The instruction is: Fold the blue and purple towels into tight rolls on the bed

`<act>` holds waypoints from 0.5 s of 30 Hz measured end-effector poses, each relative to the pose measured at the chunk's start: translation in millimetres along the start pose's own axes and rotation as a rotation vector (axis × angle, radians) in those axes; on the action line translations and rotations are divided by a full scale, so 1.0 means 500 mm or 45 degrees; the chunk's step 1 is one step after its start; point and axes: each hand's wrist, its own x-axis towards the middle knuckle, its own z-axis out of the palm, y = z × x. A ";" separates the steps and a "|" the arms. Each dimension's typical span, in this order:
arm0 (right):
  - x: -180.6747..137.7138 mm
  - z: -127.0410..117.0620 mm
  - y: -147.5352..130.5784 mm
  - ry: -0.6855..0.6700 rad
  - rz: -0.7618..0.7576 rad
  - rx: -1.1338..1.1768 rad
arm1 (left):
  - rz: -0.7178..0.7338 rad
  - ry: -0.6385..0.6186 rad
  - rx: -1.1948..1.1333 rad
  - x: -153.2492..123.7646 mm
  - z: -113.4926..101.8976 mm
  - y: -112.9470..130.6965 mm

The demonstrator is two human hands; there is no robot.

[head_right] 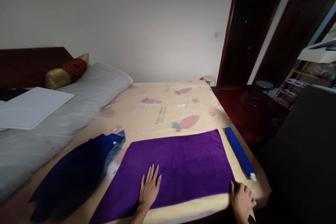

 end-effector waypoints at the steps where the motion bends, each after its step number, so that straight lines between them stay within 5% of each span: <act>1: 0.003 -0.006 -0.001 -0.021 -0.006 -0.005 | -0.003 0.001 -0.003 0.000 0.000 0.000; 7: 0.020 0.009 0.046 -0.179 0.023 0.017 | -0.006 0.003 -0.050 0.001 0.000 -0.005; 10: 0.017 0.028 0.053 -0.101 0.067 0.014 | -0.033 0.011 -0.051 0.001 -0.001 -0.004; 12: 0.010 0.036 0.012 -0.019 0.004 0.088 | -0.063 0.042 -0.054 0.001 -0.001 0.009; 15: -0.018 0.040 -0.125 -0.085 -0.369 0.310 | 0.019 0.105 -0.098 -0.002 0.003 0.062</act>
